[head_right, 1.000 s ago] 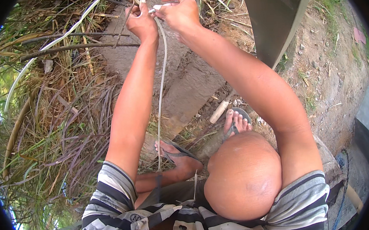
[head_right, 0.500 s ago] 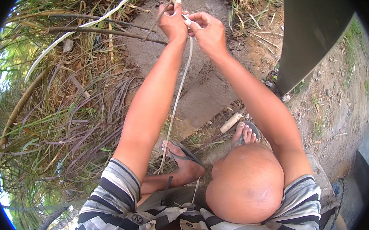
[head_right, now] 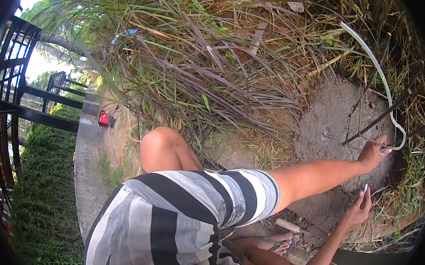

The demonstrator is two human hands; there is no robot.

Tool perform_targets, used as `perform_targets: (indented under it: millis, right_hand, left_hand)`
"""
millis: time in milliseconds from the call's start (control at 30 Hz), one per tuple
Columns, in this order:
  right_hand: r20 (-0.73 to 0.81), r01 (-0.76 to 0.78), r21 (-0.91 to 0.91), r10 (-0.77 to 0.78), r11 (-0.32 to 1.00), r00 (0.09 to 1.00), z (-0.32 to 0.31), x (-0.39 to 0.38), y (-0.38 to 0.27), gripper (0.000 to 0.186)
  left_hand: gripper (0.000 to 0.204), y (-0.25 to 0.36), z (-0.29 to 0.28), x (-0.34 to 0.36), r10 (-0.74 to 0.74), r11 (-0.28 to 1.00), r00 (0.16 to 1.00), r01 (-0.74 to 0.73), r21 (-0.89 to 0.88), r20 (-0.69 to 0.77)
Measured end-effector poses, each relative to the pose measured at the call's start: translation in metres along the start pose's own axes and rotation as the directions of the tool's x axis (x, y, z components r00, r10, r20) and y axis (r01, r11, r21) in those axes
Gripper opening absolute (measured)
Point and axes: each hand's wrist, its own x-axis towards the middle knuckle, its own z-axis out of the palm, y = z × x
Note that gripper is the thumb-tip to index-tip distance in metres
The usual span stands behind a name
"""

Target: The person untangles a white cable, measures it against a metal structure, and secures it to a rebar cage in a concrete foundation. The person also picks up and places a yellow level on the ground.

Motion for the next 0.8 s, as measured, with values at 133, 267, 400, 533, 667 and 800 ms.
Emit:
perform_targets:
  millis: [133,267,400,533,667,800]
  right_hand:
    - [0.085,-0.092,0.250,0.072,0.964,0.994,0.013,-0.022,-0.013,0.031]
    - [0.004,-0.101,0.213,0.102,0.972,0.995,-0.007,-0.026,-0.020,0.031]
    - [-0.017,-0.041,0.161,0.044,0.986,0.999,0.003,-0.029,-0.021,0.031]
    - [-0.074,0.013,0.122,-0.004,0.992,0.997,0.002,-0.043,-0.018,0.032]
    - [-0.041,0.117,0.060,-0.115,0.991,0.993,0.017,-0.069,-0.060,0.025]
    - [0.111,0.230,0.009,-0.230,0.973,0.967,0.028,-0.096,-0.087,0.021]
  left_hand:
    - [0.060,-0.014,0.005,0.009,0.023,0.999,0.968,-0.017,0.027,-0.250]
    - [0.069,0.044,-0.009,-0.009,-0.144,0.989,0.973,0.147,-0.001,0.182]
    - [0.055,0.026,-0.018,-0.003,-0.106,0.994,0.991,0.108,-0.017,0.085]
    - [0.041,0.014,0.002,0.001,0.013,0.999,0.998,-0.015,-0.035,-0.058]
    - [0.035,0.009,-0.008,-0.001,0.035,0.996,0.999,-0.036,-0.081,-0.012]
    - [0.036,-0.001,-0.014,0.018,0.128,0.986,0.992,-0.127,0.105,-0.010]
